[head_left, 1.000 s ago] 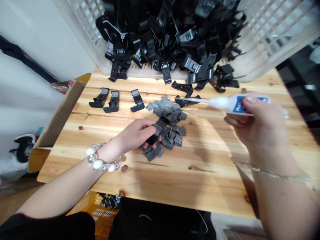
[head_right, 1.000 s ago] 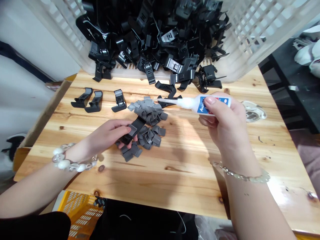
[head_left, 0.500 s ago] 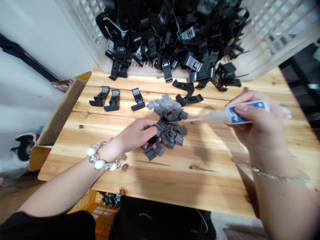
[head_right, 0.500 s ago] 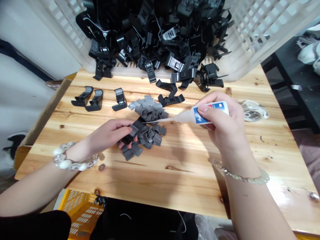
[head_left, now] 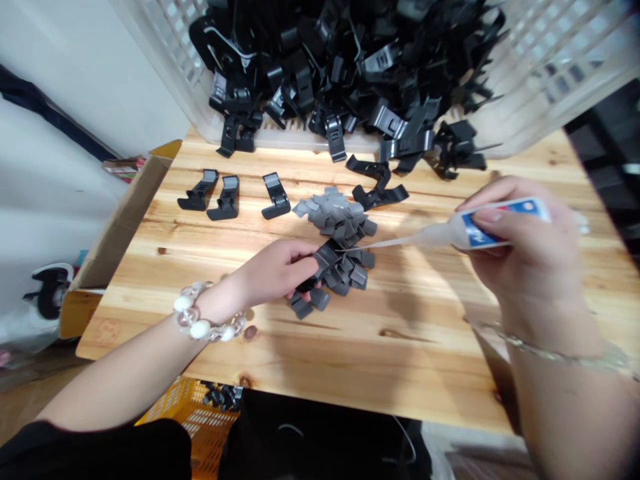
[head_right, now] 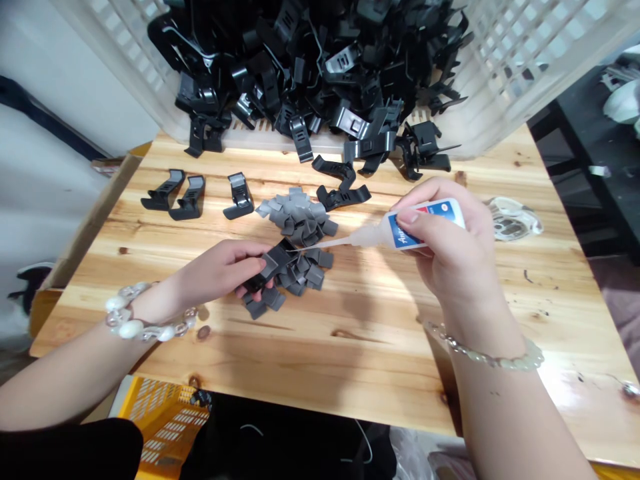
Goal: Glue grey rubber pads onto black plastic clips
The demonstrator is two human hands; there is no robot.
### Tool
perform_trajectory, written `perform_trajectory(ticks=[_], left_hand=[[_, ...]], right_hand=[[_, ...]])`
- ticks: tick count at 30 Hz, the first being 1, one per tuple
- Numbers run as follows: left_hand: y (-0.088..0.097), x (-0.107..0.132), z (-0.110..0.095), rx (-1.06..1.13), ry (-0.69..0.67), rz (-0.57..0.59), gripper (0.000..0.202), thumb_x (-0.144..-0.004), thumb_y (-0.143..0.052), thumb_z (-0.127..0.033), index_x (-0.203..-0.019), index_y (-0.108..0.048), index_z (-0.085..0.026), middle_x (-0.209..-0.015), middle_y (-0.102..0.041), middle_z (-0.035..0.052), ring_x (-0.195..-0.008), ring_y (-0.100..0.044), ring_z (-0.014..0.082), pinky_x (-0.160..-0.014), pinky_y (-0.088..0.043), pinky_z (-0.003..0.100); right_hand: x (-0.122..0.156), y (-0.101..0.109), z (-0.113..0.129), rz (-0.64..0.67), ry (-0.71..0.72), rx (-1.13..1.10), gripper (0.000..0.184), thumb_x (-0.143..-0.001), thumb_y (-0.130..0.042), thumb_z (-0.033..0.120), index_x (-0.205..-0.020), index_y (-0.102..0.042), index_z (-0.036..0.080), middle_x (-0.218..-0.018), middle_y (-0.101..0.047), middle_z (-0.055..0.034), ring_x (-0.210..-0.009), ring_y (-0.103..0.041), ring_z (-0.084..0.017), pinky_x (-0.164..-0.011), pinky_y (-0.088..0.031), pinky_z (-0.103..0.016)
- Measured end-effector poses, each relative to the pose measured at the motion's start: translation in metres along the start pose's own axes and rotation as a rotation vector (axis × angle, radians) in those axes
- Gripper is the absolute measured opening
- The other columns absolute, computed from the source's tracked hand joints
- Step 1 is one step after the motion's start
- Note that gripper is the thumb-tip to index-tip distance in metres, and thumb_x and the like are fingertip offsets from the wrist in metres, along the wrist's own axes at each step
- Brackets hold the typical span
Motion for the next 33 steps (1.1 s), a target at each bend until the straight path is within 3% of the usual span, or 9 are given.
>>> perform_trajectory(ticks=[33], left_hand=[[-0.0003, -0.0015, 0.0032, 0.009, 0.01, 0.017, 0.024, -0.084, -0.048, -0.026, -0.092, -0.069, -0.017, -0.07, -0.063, 0.0004, -0.053, -0.063, 0.0102, -0.042, -0.042, 0.015]], right_hand=[[0.0015, -0.0018, -0.0014, -0.014, 0.045, 0.02, 0.01, -0.06, -0.068, 0.011, -0.063, -0.07, 0.02, -0.053, -0.054, 0.0009, -0.043, -0.043, -0.009, -0.041, -0.025, -0.026]])
Point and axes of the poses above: each hand's wrist, its own x-axis away from the middle knuckle, its own y-axis out of the back of the hand, z = x × y, the point moved 1 cm from there along -x, towards the middle knuckle
